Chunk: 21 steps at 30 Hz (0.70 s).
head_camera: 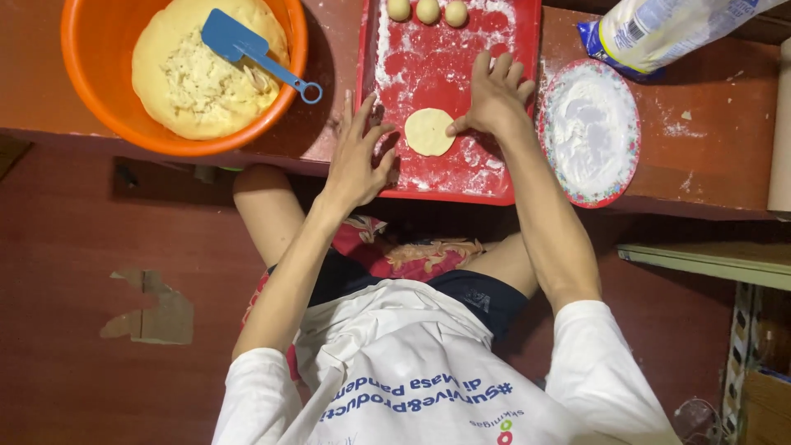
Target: Shaping small portions of dough into balls by rolling them between palms and placing them on a tray.
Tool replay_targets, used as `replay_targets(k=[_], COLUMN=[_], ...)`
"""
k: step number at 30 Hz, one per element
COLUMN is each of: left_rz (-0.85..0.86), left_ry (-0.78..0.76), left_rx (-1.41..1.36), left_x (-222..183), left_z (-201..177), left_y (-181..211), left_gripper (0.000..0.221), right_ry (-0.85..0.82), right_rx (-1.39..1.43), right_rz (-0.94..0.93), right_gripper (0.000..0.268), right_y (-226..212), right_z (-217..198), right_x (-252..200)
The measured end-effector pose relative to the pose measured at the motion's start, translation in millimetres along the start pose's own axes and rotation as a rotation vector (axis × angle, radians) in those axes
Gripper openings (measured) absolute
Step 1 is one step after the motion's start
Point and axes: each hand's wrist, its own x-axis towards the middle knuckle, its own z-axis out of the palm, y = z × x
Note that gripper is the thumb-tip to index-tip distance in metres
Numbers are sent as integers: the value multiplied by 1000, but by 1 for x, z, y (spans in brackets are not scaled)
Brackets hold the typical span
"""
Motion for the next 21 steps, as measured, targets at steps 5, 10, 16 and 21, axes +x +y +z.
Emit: replay_targets(k=[5,10,16,21], left_rz=[28,-5,23,15], left_ry=[15,-13,-10,-36], left_rx=[-17,39,65,75], left_x=[1,2,2,5], left_z=[-1,-2,-1,-4], left_y=[-1,-2,-5,-2], left_gripper=[30,30,30,32], right_ry=[-43,19,36,-39], right_rx=[2,-39,-78,70], right_rz=[-11,-35,-43,66], right_gripper=[127,122,132,130], right_y=[-9,-12,-30,-51], right_z=[-2,18,11,-23], right_x=[-11,10,9,-16])
